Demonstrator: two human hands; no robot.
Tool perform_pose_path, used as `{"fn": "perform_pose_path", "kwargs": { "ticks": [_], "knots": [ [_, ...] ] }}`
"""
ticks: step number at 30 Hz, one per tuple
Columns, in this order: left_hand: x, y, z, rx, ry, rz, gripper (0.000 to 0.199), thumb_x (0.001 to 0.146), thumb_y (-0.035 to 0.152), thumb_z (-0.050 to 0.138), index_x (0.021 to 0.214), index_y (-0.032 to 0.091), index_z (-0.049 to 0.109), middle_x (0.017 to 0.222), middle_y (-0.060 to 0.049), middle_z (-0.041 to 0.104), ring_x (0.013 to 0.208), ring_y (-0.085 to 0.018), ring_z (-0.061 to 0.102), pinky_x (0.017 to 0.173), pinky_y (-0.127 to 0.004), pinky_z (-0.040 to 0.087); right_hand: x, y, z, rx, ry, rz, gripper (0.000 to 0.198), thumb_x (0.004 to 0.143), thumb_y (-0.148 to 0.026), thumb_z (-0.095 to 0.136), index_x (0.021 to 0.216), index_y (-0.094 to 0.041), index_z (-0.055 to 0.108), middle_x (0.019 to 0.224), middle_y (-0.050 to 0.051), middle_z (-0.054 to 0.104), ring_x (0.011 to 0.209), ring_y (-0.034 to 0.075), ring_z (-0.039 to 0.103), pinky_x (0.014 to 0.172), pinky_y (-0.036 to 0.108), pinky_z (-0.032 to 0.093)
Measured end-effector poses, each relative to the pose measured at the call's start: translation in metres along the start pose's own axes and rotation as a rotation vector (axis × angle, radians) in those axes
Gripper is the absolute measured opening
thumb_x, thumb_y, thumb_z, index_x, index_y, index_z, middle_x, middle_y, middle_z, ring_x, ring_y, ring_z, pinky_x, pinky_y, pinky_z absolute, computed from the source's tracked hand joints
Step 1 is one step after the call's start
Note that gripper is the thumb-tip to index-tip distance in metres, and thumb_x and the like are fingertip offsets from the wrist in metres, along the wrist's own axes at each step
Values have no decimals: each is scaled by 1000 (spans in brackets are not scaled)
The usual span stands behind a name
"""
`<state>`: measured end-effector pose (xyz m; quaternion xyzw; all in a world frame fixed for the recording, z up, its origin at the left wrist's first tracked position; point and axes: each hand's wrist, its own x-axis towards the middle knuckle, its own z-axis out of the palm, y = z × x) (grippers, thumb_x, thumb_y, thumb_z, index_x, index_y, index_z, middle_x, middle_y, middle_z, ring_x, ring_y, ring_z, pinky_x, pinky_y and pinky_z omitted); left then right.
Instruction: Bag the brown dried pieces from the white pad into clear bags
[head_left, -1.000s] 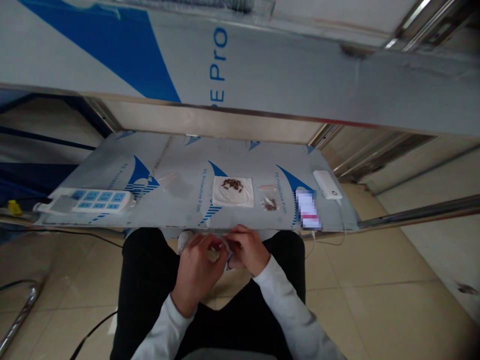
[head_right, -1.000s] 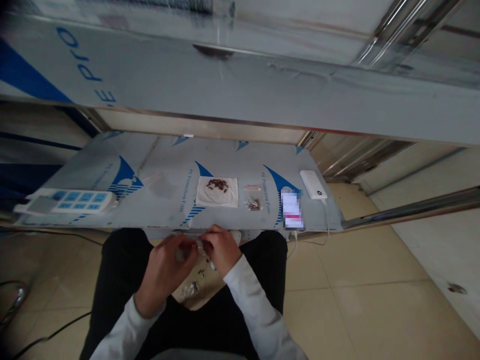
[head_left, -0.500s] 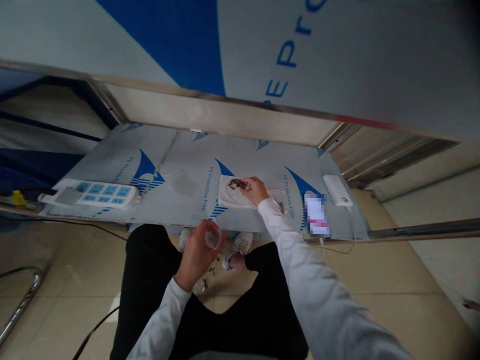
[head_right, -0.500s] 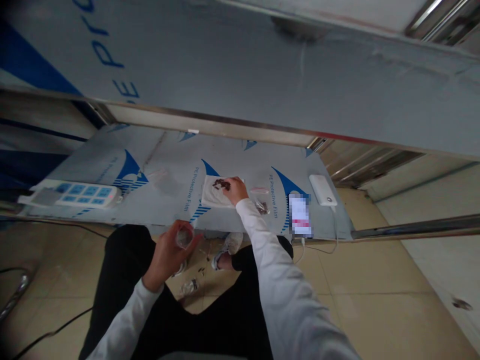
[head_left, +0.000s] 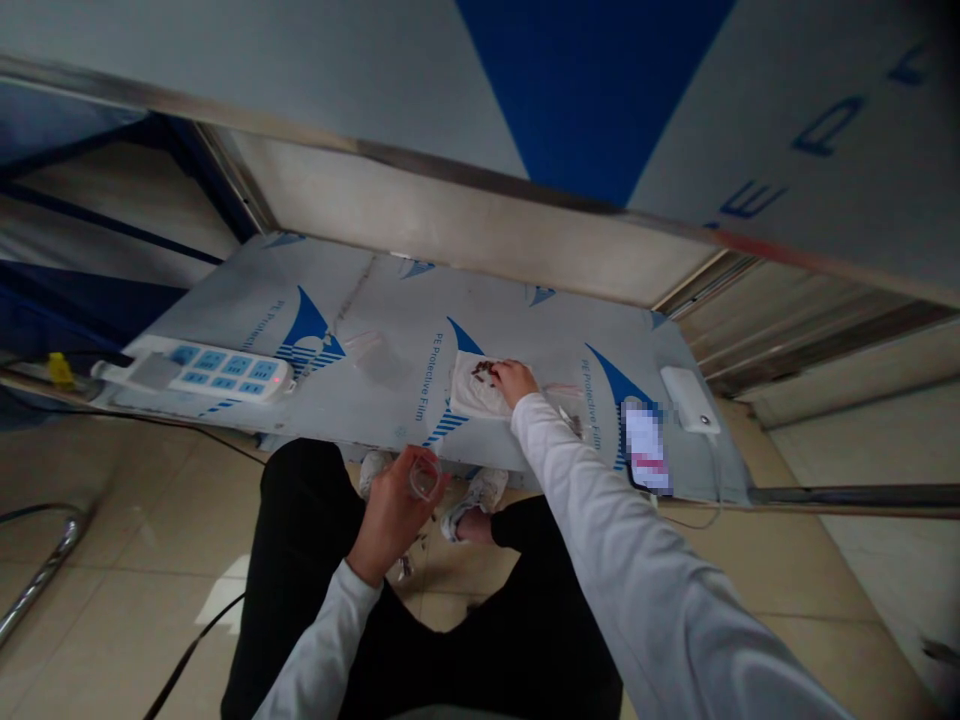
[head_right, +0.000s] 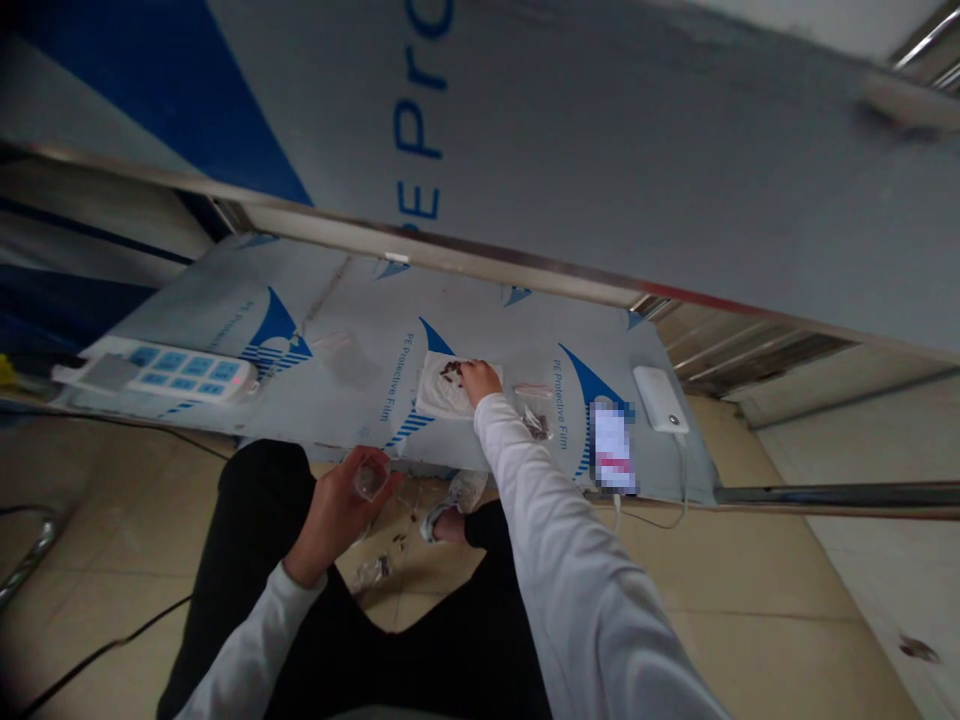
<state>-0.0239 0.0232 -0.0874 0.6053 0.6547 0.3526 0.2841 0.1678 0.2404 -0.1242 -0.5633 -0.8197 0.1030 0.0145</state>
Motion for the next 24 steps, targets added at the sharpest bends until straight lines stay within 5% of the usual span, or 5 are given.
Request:
{"fn": "perform_pose_path", "kwargs": {
  "ticks": [24],
  "knots": [
    [13,-5,3,-25,-24,-62,15,78,27,61,90,21,53,76,0,68,70,-16,65,69,-28,50,8,-4,6,39,39,123,24,80,-9,60,100,-15,70,106,12,69,99,19,61,87,26,42]
  ]
}}
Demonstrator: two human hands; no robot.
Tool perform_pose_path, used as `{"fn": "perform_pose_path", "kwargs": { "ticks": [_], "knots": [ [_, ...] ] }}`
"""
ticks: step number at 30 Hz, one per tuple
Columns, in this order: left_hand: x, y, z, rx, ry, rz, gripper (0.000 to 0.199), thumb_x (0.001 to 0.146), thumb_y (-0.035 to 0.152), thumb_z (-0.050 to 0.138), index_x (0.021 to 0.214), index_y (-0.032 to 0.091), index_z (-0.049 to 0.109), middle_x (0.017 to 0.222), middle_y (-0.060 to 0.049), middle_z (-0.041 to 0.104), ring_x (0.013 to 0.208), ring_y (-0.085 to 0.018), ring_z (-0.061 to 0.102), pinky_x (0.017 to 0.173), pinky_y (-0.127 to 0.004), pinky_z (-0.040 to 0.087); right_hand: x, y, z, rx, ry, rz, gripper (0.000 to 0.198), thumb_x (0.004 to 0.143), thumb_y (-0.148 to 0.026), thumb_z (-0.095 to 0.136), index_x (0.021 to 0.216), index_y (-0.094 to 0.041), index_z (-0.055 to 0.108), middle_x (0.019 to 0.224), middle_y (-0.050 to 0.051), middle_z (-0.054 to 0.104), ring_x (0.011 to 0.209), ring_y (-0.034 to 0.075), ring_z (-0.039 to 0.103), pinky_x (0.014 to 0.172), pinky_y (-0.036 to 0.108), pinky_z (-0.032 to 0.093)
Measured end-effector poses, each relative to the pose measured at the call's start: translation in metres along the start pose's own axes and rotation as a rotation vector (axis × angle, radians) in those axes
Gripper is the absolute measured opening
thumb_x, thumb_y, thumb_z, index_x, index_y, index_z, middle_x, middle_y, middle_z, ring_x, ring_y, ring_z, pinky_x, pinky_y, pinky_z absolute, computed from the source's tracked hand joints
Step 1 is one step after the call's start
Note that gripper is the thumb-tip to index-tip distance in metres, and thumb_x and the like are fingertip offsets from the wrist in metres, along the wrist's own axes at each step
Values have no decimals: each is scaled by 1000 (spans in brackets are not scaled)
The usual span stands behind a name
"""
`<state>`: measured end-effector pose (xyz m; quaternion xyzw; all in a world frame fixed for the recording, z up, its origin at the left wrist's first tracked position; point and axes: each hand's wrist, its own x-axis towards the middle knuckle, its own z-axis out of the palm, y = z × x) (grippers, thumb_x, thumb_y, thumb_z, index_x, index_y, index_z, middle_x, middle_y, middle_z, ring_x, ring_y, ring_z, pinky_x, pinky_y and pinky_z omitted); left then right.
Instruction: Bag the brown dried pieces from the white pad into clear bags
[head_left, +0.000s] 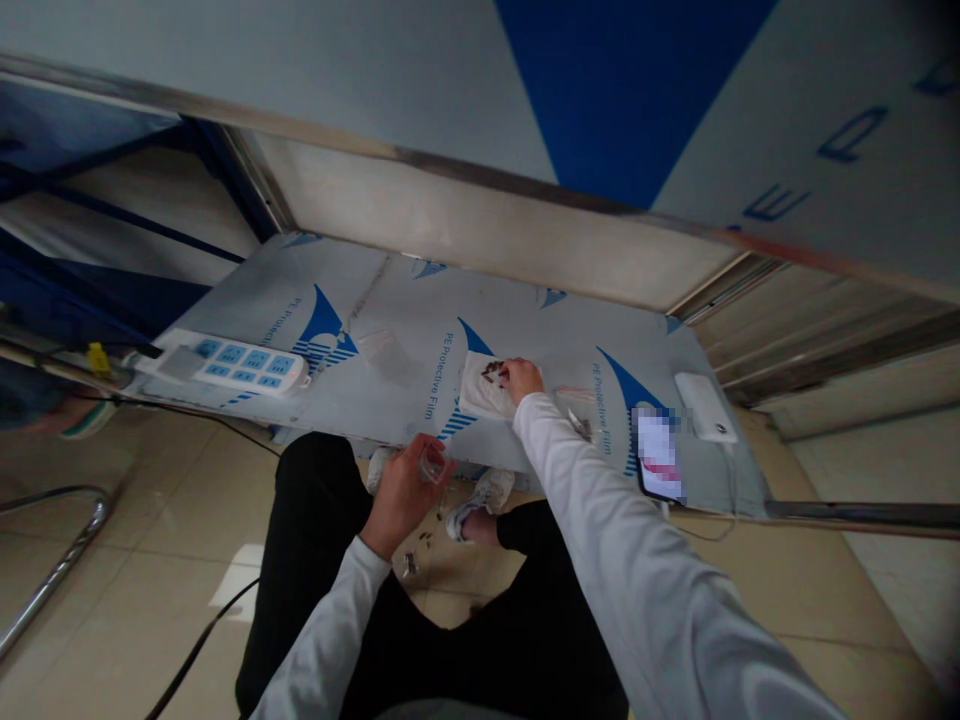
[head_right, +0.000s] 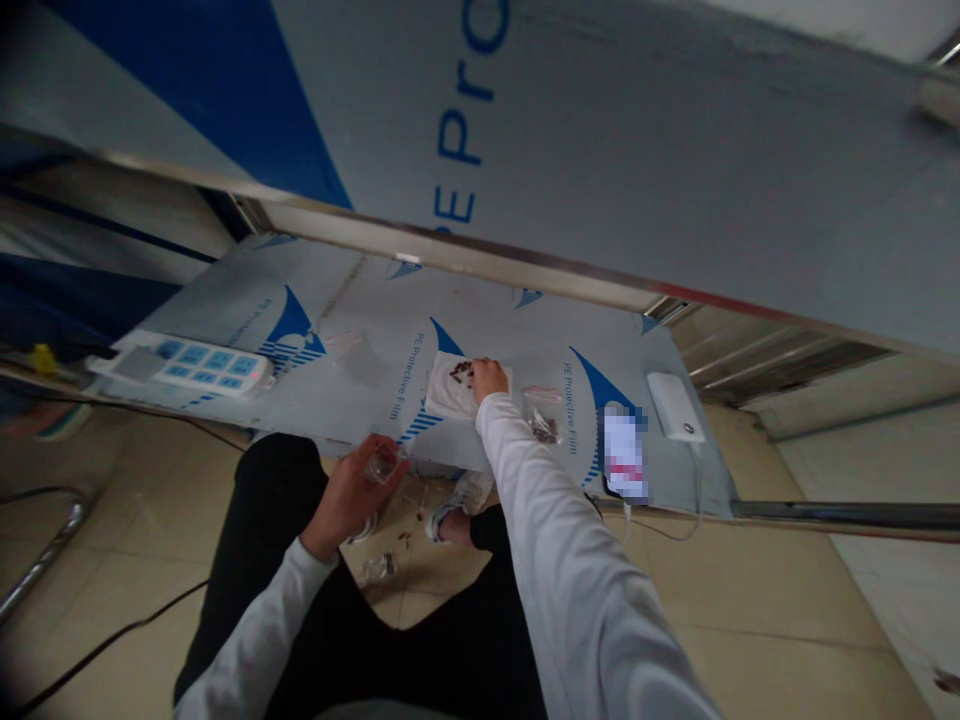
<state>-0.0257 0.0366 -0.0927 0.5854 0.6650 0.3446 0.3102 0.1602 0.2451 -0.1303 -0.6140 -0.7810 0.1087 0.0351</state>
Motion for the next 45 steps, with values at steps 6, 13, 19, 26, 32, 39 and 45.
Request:
{"fn": "perform_pose_path", "kwargs": {
  "ticks": [6,13,19,26,32,39,45],
  "knots": [
    [2,5,-2,19,10,13,13,77,26,61,88,21,55,76,0,68,70,-16,66,69,-28,50,2,6,-1,160,46,13,23,76,-5,62,92,-17,73,101,9,73,96,19,64,90,27,44],
    [2,7,3,30,5,30,15,78,27,61,91,21,54,77,0,68,71,-16,67,70,-29,50,-3,16,1,483,216,89,19,73,-11,61,87,-15,73,91,8,75,85,19,69,86,31,51],
    [24,16,17,26,26,88,15,77,27,62,89,20,55,74,1,67,68,-15,65,69,-28,49,-15,24,-3,813,380,230,30,71,-30,64,92,-11,72,91,10,75,82,19,70,80,31,54],
    [84,21,55,35,26,145,14,74,21,63,86,20,56,70,0,66,65,-15,63,68,-27,48,-26,29,-9,1111,415,360,30,59,-35,73,79,-12,71,78,8,75,75,20,69,76,33,56],
    [107,33,65,13,29,216,18,73,22,64,89,19,55,76,-1,65,71,-14,63,72,-26,47,-66,-5,-33,1371,345,292,35,64,-41,73,85,-13,69,86,9,74,78,18,69,75,32,56],
    [88,66,58,-74,56,300,25,67,15,63,89,18,53,84,-3,66,78,-18,64,72,-27,46,-112,-32,-74,1248,144,-30,17,68,-26,72,82,-17,73,80,4,74,75,17,69,77,31,55],
    [64,81,51,-173,133,311,25,67,15,64,88,20,50,82,-1,66,77,-18,64,70,-26,45,-128,-39,-119,898,54,-210,14,72,-14,67,83,-19,74,79,2,75,71,17,71,70,28,57]
  ]
}}
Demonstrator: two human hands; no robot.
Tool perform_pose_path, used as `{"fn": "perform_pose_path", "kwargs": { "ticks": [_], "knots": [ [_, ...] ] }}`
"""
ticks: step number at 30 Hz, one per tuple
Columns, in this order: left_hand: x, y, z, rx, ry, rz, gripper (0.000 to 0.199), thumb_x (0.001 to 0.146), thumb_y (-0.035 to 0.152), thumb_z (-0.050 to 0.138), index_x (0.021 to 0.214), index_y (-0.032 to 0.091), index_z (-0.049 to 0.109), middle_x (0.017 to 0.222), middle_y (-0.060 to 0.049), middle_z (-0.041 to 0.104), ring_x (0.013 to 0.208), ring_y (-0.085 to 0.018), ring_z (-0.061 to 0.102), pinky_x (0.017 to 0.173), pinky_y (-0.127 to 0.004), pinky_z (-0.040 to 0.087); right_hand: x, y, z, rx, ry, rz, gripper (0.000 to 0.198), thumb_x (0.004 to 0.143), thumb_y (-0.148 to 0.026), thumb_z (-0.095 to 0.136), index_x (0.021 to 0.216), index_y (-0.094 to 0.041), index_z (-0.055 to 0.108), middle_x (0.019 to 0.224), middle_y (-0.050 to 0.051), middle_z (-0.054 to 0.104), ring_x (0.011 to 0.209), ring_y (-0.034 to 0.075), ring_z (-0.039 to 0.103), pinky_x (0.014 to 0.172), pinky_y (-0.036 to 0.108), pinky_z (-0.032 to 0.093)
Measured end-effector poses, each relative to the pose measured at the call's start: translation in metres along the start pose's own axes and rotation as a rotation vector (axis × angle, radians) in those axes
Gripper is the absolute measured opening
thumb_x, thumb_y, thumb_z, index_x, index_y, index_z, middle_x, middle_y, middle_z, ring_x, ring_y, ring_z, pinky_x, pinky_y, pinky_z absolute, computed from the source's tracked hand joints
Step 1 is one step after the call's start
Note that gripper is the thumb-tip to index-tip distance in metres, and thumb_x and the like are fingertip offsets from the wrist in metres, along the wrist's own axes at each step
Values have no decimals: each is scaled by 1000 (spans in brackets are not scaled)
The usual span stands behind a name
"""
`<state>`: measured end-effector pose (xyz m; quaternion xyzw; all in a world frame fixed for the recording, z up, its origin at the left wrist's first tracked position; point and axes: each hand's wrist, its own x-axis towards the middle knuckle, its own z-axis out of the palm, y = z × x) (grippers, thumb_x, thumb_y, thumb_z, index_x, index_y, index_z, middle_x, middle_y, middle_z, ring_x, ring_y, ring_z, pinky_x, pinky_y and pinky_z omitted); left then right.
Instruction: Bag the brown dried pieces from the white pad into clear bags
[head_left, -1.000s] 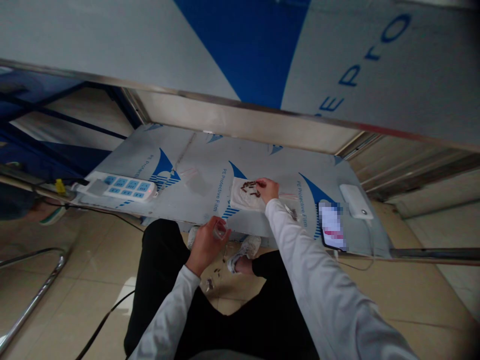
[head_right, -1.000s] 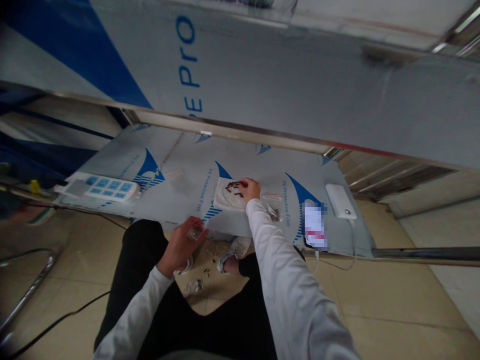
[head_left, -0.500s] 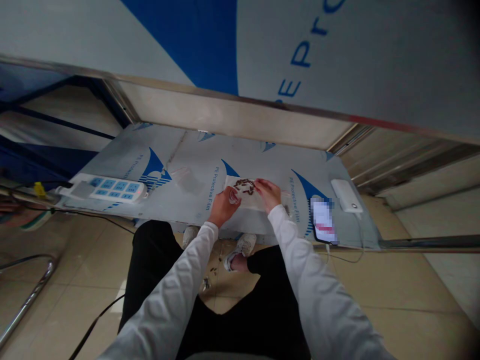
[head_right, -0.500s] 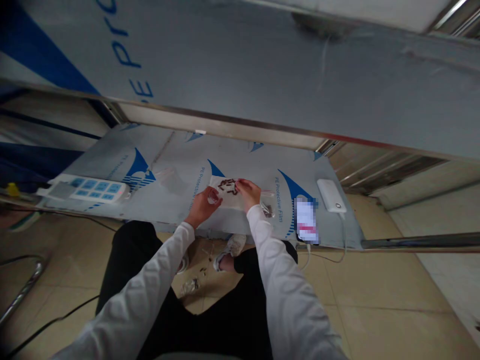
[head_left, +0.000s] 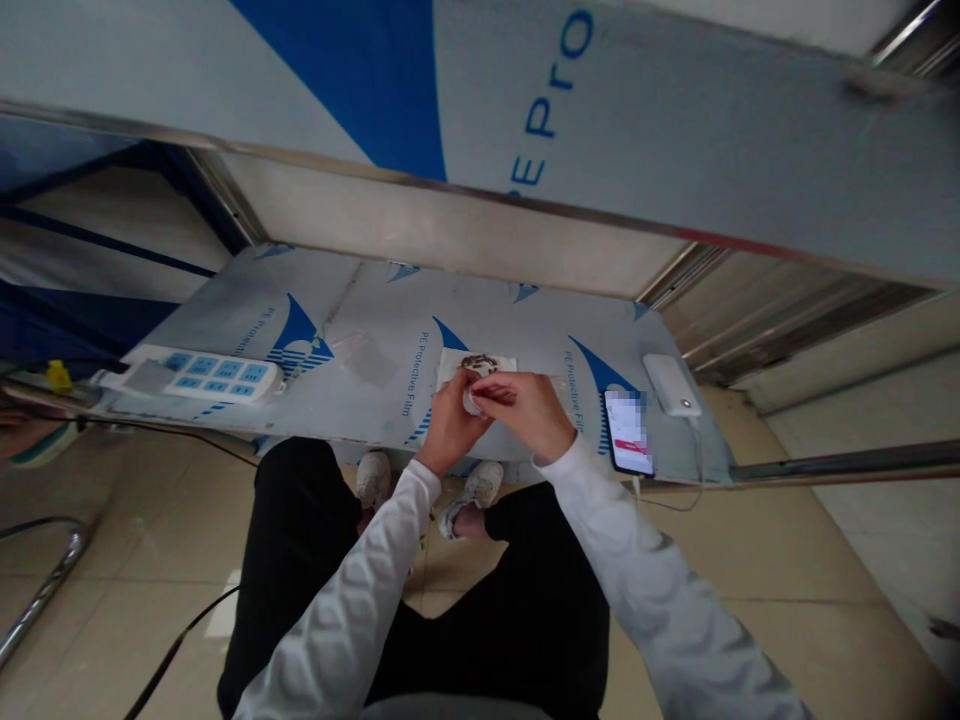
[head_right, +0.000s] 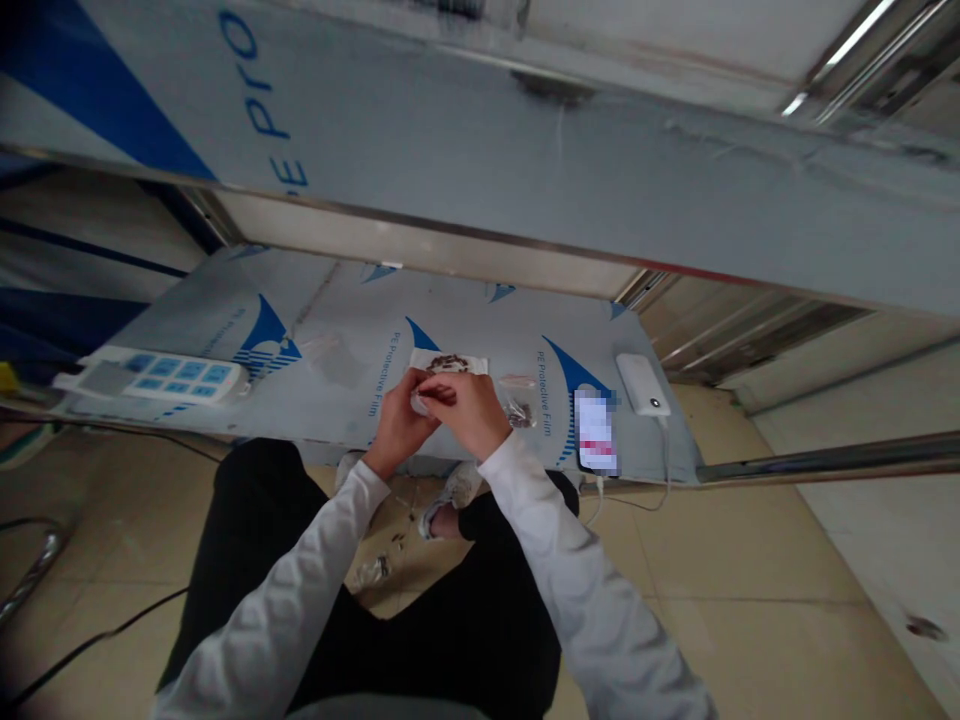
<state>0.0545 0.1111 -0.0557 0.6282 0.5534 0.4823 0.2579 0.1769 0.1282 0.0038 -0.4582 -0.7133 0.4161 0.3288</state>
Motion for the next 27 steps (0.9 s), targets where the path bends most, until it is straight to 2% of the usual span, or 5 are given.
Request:
{"fn": "perform_pose_path", "kwargs": {
  "ticks": [8,15,19,22,27],
  "knots": [
    [-11,13,-13,-62,69,32,26,68,20,67,88,20,51,80,0,64,73,-16,61,68,-26,43,-10,-36,-9,-371,-49,-110,20,69,-15,76,88,-19,73,82,3,75,68,15,69,70,26,53],
    [-18,0,-24,-69,62,-3,22,72,25,66,86,20,50,79,0,63,71,-15,60,66,-25,43,-16,-28,11,-326,-74,-169,12,80,-23,69,90,-21,73,82,3,74,71,14,66,68,25,49],
    [-21,-12,-24,-51,70,-35,22,73,24,66,87,20,51,78,1,63,71,-15,60,68,-26,44,-10,9,8,-233,72,-177,21,81,-31,67,99,-20,71,95,6,70,70,13,62,61,24,48],
    [-24,-19,-24,-31,80,-48,20,74,25,66,87,21,51,74,2,62,71,-15,60,70,-27,45,10,61,-1,-445,233,-3,26,84,-28,60,106,-16,68,97,8,68,66,13,59,63,27,50],
    [-33,-26,-27,-17,81,-63,20,74,23,67,86,21,51,73,2,62,70,-15,60,69,-27,45,48,125,7,-702,85,141,25,75,-16,66,100,-17,71,100,8,68,80,16,61,82,30,49]
  ]
}}
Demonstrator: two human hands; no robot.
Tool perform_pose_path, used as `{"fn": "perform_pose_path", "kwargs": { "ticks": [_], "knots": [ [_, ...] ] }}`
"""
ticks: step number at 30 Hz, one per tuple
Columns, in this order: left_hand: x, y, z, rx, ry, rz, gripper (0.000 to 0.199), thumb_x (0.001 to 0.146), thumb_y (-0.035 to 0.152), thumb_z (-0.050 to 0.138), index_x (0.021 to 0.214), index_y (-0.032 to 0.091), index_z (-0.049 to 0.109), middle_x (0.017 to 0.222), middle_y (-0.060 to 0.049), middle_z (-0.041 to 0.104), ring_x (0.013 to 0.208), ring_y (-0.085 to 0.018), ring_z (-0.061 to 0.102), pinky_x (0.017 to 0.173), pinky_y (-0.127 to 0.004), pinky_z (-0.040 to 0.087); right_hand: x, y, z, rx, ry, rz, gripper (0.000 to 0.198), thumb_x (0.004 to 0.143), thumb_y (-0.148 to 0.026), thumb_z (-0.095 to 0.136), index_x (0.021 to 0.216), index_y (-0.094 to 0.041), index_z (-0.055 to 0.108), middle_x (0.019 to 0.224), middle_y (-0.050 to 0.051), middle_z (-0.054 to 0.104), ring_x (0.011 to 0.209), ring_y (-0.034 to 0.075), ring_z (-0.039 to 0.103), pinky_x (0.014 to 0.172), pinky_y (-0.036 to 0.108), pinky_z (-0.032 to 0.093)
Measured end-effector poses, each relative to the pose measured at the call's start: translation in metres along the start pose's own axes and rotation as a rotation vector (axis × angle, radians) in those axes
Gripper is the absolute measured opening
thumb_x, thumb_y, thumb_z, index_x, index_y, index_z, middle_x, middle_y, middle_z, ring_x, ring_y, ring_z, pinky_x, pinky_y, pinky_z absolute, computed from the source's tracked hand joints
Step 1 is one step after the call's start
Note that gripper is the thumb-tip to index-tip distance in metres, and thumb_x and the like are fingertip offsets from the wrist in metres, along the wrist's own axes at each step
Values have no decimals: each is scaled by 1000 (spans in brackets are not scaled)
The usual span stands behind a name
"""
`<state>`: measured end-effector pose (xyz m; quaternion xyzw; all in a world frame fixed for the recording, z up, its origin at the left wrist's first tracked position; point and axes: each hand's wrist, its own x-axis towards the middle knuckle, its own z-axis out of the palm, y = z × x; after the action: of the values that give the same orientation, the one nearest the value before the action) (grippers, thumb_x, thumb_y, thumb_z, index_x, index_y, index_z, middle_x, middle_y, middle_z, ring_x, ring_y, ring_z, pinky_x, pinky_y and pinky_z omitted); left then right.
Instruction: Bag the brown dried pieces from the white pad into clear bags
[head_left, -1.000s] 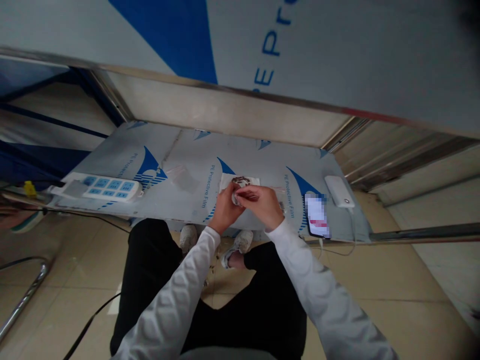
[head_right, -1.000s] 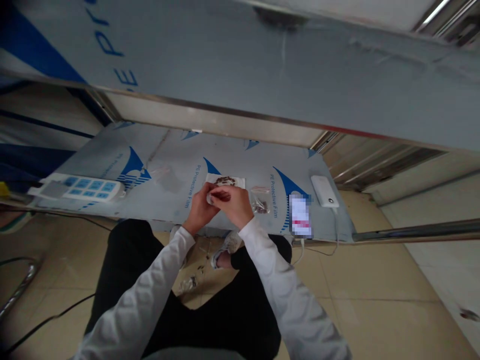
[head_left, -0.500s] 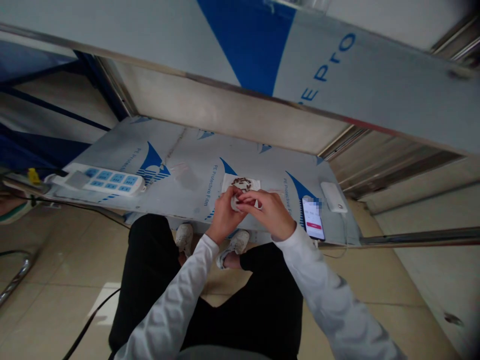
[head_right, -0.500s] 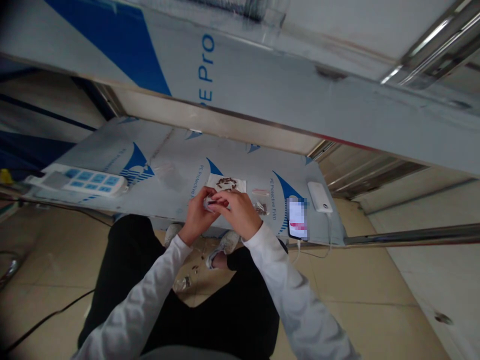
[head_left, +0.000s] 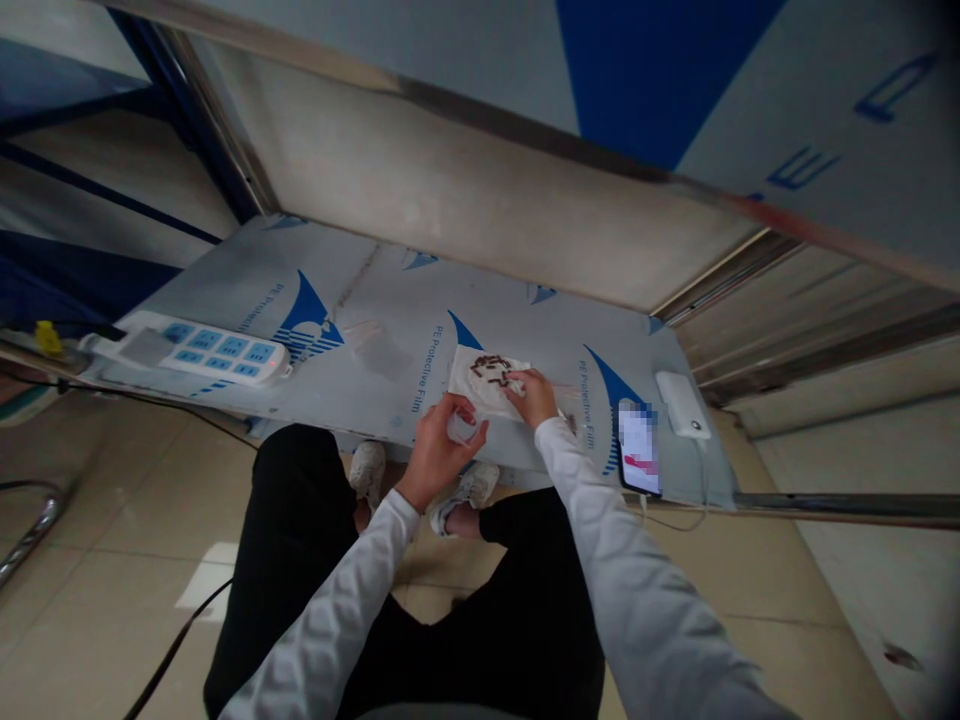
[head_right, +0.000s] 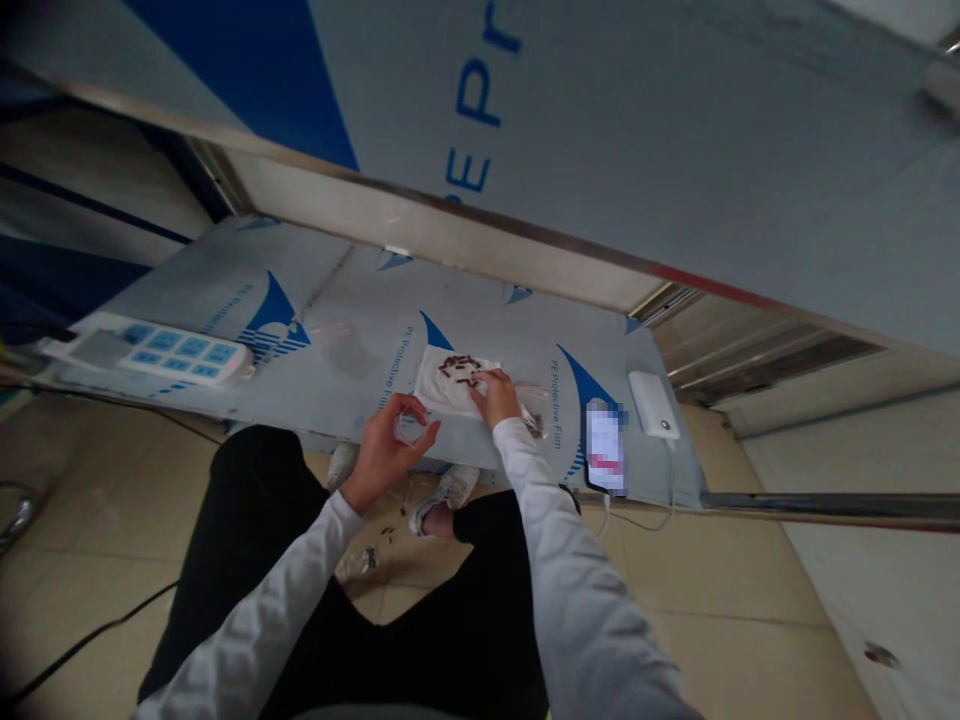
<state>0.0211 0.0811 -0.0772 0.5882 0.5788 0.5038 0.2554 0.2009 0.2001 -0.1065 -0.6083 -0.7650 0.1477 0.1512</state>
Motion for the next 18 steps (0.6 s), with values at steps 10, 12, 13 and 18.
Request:
{"fn": "perform_pose_path", "kwargs": {
  "ticks": [10,12,13,18],
  "knots": [
    [-10,-11,-10,-18,4,-21,18,76,24,64,88,21,51,76,2,61,74,-14,62,75,-27,46,9,-14,25,-239,-81,194,25,85,-20,55,105,-23,69,107,10,66,100,22,61,86,30,46],
    [-9,-9,-11,-22,12,-18,18,76,24,64,87,21,51,75,2,61,73,-14,62,74,-27,46,10,-16,26,-252,-84,228,25,84,-21,55,105,-23,69,106,11,66,100,23,61,85,32,46],
    [-9,-8,-11,-24,13,-17,18,75,24,64,87,21,51,74,2,61,73,-14,62,74,-27,47,11,-16,26,-253,-83,240,25,84,-21,56,105,-22,69,106,11,67,100,24,61,85,33,47],
    [-7,-4,-12,-25,13,-23,19,76,26,65,87,21,51,74,2,62,73,-14,62,73,-28,47,17,-18,20,-195,-51,256,23,81,-15,57,99,-19,70,102,14,69,98,26,63,84,36,47]
  ]
}}
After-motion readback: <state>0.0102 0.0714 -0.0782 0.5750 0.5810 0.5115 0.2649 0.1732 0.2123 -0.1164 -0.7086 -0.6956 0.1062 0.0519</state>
